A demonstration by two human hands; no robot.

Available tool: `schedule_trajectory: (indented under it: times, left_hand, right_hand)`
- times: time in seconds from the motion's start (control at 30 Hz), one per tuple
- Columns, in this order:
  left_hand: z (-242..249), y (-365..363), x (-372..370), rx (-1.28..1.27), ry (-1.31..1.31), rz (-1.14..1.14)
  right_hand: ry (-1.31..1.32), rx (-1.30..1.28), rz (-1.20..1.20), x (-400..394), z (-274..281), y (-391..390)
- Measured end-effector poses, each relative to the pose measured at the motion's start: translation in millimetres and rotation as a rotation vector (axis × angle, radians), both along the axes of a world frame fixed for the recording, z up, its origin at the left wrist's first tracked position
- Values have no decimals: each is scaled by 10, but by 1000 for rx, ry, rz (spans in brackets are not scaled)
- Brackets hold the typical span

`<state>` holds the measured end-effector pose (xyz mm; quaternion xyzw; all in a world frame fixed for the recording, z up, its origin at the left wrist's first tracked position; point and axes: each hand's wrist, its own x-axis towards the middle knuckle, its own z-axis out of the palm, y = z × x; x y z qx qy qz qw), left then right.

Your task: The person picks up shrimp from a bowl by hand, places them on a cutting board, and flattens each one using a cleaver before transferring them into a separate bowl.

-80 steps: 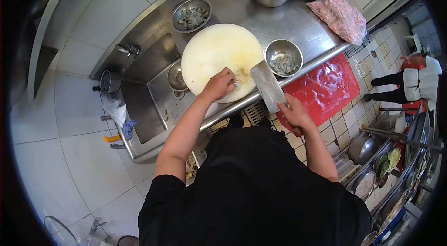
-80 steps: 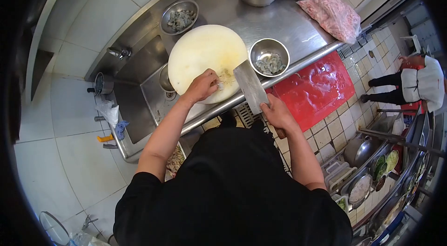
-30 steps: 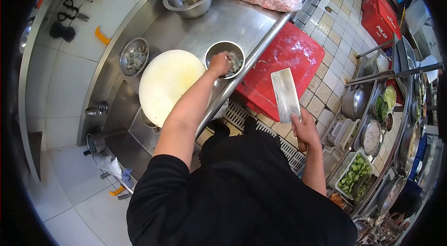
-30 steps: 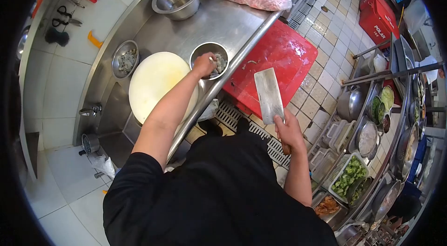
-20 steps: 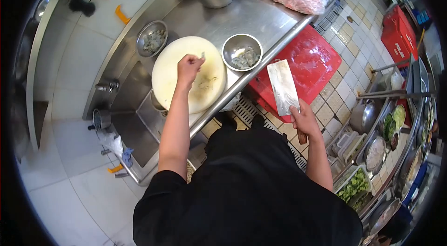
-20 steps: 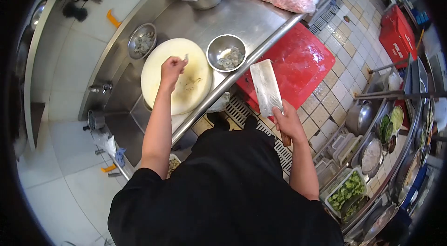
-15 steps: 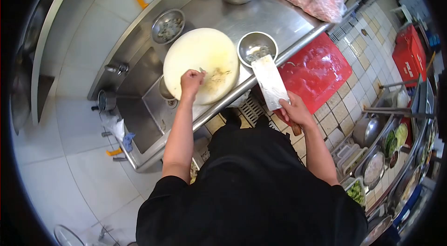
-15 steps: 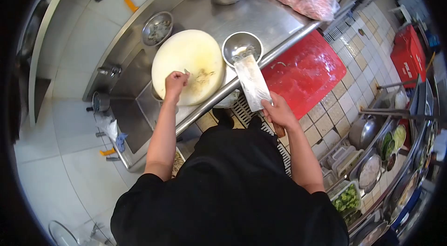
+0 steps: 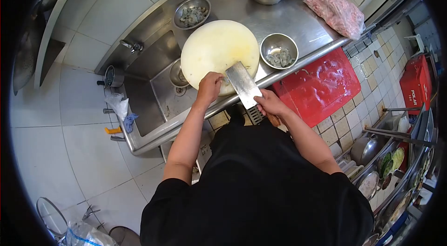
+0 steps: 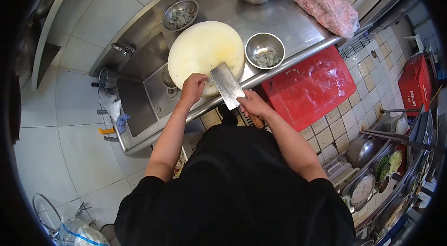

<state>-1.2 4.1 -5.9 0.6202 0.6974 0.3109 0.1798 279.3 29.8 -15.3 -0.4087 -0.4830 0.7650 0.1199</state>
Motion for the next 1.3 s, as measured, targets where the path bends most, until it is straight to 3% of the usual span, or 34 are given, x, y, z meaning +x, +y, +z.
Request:
schedule_trajectory:
  times: [0.07, 0.2, 0.77, 1.0, 1.3]
  left_hand:
    - [62, 29, 14, -73, 27, -119]
    - [61, 15, 42, -66, 6, -128]
    - [58, -71, 149, -45, 53, 15]
    - [36, -146, 176, -33, 52, 73]
    - [56, -177, 104, -46, 89, -23]
  right_hand:
    - [-7, -5, 4, -24, -12, 2]
    - [-11, -3, 0, -56, 1, -16]
    - [10, -62, -40, -319, 62, 46]
    - [-85, 72, 50, -209, 46, 40]
    - [-151, 117, 149, -267, 152, 211]
